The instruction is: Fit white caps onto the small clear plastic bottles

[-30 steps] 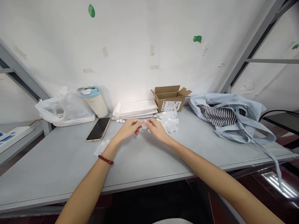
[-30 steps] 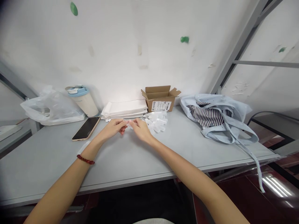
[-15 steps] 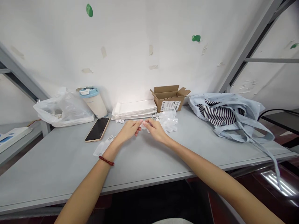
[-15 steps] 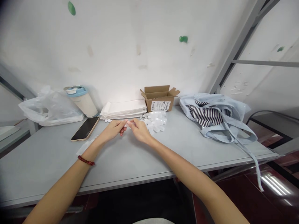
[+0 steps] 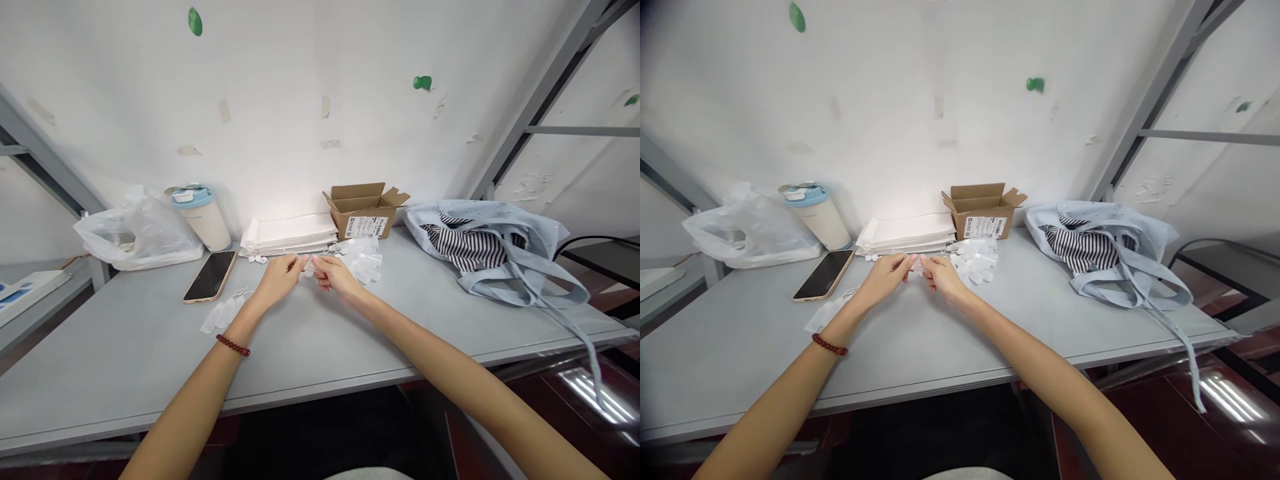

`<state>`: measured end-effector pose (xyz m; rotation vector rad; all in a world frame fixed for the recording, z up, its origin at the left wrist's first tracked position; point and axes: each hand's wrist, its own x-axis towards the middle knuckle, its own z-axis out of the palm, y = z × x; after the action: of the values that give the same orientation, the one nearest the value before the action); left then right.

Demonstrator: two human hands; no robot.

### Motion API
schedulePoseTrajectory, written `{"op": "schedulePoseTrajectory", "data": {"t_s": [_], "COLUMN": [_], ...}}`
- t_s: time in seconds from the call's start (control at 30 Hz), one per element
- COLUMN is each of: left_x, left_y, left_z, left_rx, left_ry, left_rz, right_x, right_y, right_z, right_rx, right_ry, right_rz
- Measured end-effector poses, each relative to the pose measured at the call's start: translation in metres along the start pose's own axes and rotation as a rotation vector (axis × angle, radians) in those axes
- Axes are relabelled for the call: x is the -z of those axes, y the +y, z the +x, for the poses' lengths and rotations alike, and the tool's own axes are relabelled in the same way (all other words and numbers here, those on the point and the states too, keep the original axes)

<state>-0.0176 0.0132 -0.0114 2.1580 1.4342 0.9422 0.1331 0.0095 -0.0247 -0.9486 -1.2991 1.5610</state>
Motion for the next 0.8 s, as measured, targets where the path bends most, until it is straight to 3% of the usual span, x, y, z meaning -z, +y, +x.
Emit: {"op": "schedulePoseTrajectory", "data": {"t_s": [0.17,0.33,0.43,0.53,0.8], "left_x": [0.0031,0.0060,0.0057,0.0050,0.0059], "left_y": [-0.0037,-0.0013,0.0006,0.0004,-0.0059], "left_z": [0.0012,0.0012,0.0012,0.0014,0.0016], "left_rx": [0.112,0.178,0.238,0.275,0.223], "left_ry": [-0.119,-0.125,-0.123,-0.151,-0.262], "left_rz": [-0.214,-0.310,-0.335,-0.379,-0.366], "right_x": [0.0024,0.0023,0.0014,0.0010,-0.0008], "right_y": [0.0092,0.0104,0.0099,0.0084,0.0041], "right_z": [0.0021,-0.0003,-0.0003,-0.0003,-0.0026], "right_rx": [0.300,0.523,0.536,0.499,0.289], "right_ry": [0.052,0.077,0.030,-0.015,-0.040], "right_rz": [-0.384,-0.937,-1.068,-0.993,-0.883]}}
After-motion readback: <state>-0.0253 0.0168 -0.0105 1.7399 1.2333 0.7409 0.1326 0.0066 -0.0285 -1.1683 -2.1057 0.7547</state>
